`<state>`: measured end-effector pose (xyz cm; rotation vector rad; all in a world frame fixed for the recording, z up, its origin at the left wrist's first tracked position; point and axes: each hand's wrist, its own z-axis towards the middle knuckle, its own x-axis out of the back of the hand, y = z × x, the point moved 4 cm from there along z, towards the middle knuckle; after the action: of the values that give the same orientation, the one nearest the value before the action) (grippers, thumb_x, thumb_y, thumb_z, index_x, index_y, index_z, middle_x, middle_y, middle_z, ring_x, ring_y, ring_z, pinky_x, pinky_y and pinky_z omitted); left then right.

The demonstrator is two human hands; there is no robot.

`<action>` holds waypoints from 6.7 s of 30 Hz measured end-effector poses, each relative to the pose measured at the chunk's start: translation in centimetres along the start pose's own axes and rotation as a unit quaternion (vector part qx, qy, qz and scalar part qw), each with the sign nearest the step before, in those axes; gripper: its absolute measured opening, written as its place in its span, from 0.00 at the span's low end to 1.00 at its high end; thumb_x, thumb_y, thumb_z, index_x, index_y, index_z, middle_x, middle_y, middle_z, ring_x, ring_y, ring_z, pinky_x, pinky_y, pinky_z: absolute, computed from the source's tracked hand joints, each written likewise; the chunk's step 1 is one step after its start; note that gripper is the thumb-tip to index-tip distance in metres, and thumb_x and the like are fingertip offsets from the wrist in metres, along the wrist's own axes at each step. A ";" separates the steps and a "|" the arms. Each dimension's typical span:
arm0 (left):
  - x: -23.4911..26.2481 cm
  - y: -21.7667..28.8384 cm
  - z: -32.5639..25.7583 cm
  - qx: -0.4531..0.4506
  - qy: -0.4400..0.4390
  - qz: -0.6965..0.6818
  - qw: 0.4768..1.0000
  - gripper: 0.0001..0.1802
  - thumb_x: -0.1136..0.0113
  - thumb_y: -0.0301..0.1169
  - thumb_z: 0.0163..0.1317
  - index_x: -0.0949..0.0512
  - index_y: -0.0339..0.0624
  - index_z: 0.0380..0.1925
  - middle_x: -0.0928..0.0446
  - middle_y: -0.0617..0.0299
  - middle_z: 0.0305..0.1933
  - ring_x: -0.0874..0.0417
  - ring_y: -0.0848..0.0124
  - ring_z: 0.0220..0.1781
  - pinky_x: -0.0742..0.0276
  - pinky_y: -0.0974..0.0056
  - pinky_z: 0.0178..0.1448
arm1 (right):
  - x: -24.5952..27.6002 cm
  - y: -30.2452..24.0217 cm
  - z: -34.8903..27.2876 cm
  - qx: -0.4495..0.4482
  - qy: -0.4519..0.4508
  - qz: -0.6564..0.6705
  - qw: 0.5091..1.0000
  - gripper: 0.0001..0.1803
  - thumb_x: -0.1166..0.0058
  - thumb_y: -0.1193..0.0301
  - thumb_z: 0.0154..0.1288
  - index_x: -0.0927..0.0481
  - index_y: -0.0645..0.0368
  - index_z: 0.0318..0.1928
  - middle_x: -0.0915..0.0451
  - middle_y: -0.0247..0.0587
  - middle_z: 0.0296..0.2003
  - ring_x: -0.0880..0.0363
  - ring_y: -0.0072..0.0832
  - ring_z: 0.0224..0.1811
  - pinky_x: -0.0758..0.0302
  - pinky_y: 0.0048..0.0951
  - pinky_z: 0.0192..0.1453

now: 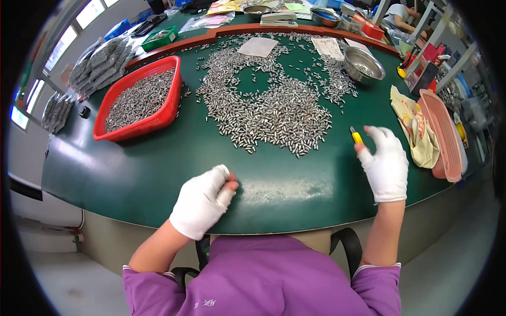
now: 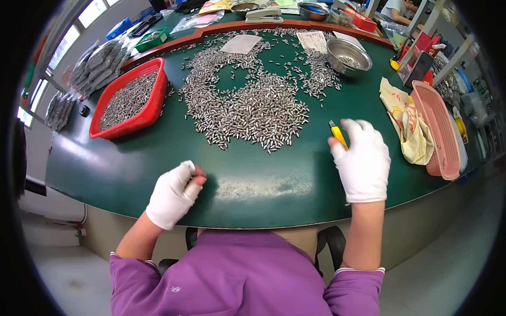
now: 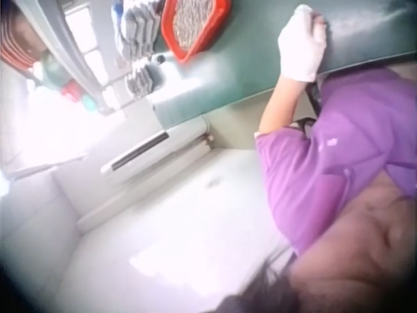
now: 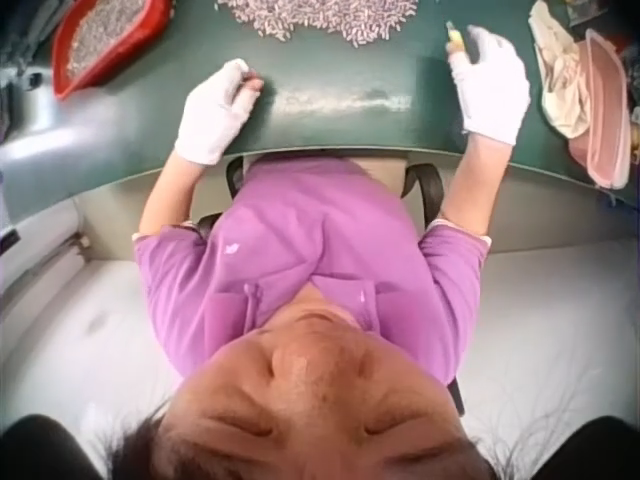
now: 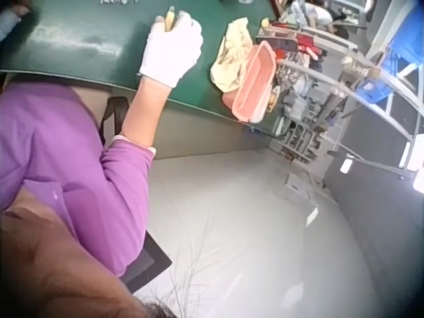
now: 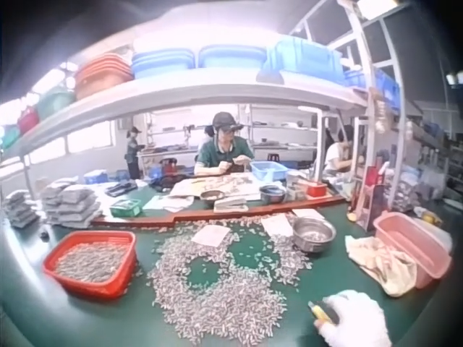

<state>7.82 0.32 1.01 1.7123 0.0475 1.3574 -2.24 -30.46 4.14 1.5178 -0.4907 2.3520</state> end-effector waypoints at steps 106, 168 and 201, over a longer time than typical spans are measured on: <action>-1.7 -3.9 5.1 0.089 -0.174 -0.726 0.659 0.11 0.38 0.30 0.64 0.24 0.50 0.46 0.25 0.62 0.40 0.33 0.78 0.30 0.35 0.73 0.36 | -5.3 -15.2 0.2 0.340 -0.039 0.178 0.922 0.08 0.38 0.67 0.54 0.20 0.51 0.35 0.24 0.37 0.33 0.23 0.38 0.38 0.24 0.40 0.40; -1.8 -3.3 4.5 0.156 -0.160 -0.629 0.745 0.13 0.38 0.39 0.67 0.26 0.46 0.46 0.28 0.65 0.34 0.36 0.79 0.25 0.41 0.74 0.30 | -5.6 -13.1 2.5 0.300 0.045 0.241 0.922 0.04 0.38 0.71 0.51 0.18 0.50 0.30 0.22 0.33 0.33 0.23 0.36 0.38 0.25 0.37 0.42; -2.1 -2.7 4.1 0.146 -0.208 -0.582 0.772 0.17 0.42 0.48 0.68 0.24 0.48 0.44 0.25 0.65 0.36 0.30 0.79 0.29 0.35 0.74 0.33 | -7.3 -13.7 2.2 0.310 0.001 0.208 0.928 0.08 0.35 0.69 0.50 0.17 0.49 0.34 0.21 0.32 0.38 0.23 0.36 0.43 0.25 0.38 0.46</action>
<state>11.51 -1.74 -2.20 1.6569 0.9465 0.0241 8.31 -19.56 -0.06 1.8016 -0.0539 3.0410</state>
